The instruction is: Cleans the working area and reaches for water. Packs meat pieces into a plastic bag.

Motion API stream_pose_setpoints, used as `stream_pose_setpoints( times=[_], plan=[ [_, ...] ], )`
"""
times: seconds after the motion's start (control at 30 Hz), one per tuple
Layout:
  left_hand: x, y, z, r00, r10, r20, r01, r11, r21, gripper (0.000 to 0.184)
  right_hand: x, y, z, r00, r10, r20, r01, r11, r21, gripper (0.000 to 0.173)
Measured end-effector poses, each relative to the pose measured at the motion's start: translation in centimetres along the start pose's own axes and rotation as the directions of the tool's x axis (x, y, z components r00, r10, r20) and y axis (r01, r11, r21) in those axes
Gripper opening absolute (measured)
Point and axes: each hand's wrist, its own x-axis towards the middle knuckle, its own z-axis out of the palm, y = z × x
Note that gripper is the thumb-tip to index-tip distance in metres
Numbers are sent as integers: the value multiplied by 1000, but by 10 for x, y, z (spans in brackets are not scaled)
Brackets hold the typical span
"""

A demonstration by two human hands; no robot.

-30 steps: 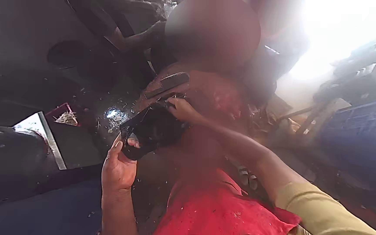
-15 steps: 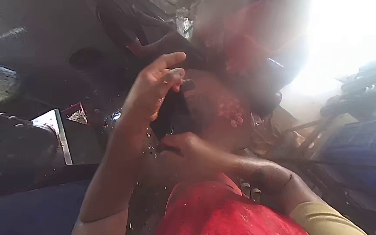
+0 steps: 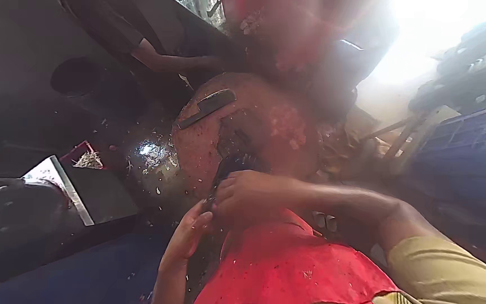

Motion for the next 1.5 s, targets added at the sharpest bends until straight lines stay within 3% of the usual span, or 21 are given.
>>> stream_pose_setpoints(
  times=[0.07, 0.1, 0.17, 0.23, 0.3, 0.37, 0.43, 0.5, 0.57, 0.63, 0.7, 0.8, 0.9, 0.93, 1.0, 1.07, 1.13, 1.2, 1.33, 1.43, 1.5],
  plan=[
    [7, 10, 28, 989, 66, 135, -38, 979, -198, 34, 26, 20, 9, 998, 68, 12, -69, 979, 193, 23],
    [11, 11, 32, 988, 52, 149, -26, 986, -167, 36, 34, 36, 15, 979, 188, 78, -203, 935, 290, 26],
    [18, 18, 28, 998, -43, -55, 53, 980, 191, 41, 38, 76, 37, 899, 381, 215, -434, 836, 335, 31],
    [23, 14, 18, 969, -5, -246, 157, 783, 602, 57, 32, 97, 58, 792, 498, 353, -592, 768, 244, 34],
    [27, -2, 20, 943, 183, -277, 129, 566, 814, 57, 30, 96, 70, 698, 563, 442, -669, 733, 123, 34],
    [26, -11, 22, 933, 272, -236, 94, 450, 888, 39, 26, 83, 68, 690, 619, 376, -687, 723, 71, 34],
    [24, -4, 15, 952, 156, -263, 144, 530, 835, 33, 15, 64, 55, 765, 616, 191, -637, 768, 74, 35],
    [21, -4, 4, 969, 70, -239, 104, 756, 646, 27, -6, 45, 47, 818, 575, 3, -572, 813, 105, 31],
    [21, -5, 5, 985, -40, -167, 85, 959, 272, 29, -25, 30, 39, 785, 614, 88, -617, 761, 200, 36],
    [27, -5, 18, 980, -142, -138, 140, 990, -30, 37, -37, 25, 45, 715, 628, 309, -700, 643, 312, 47],
    [36, -4, 33, 971, -161, -178, 138, 981, -136, 39, -44, 19, 61, 658, 665, 352, -736, 471, 487, 55],
    [40, 0, 42, 976, -2, -219, 36, 987, 154, 36, -43, 11, 77, 578, 781, 238, -594, 203, 779, 41],
    [44, -7, 36, 969, 227, -95, -137, 818, 559, 36, -45, -2, 80, 664, 729, 168, -301, 55, 952, 18],
    [47, -12, 30, 951, 307, -30, -224, 754, 618, 41, -49, -6, 78, 732, 657, 182, -310, 83, 947, 20],
    [53, -22, 11, 912, 409, 21, -303, 639, 707, 48, -66, -5, 67, 785, 570, 244, -483, 316, 816, 30],
    [49, -25, -17, 944, 316, -95, -134, 630, 765, 43, -102, 15, 54, 652, 681, 333, -741, 480, 470, 44],
    [47, -35, -28, 964, 169, -208, 55, 634, 772, 39, -133, 39, 49, 496, 775, 392, -869, 444, 220, 51],
    [45, -40, -22, 965, 138, -223, 109, 563, 819, 37, -130, 39, 42, 473, 814, 337, -878, 468, 103, 52],
    [22, -24, -18, 965, -195, -173, 252, 519, 817, 40, -107, 14, 35, 650, 747, 137, -759, 648, 67, 47],
    [6, -3, 10, 993, -65, -97, 108, 832, 545, 35, -77, -12, 28, 810, 586, -22, -579, 805, 129, 32],
    [6, 8, 40, 994, 72, -86, -19, 863, 506, 46, -46, -29, 28, 895, 445, -44, -432, 886, 166, 22]
  ],
)
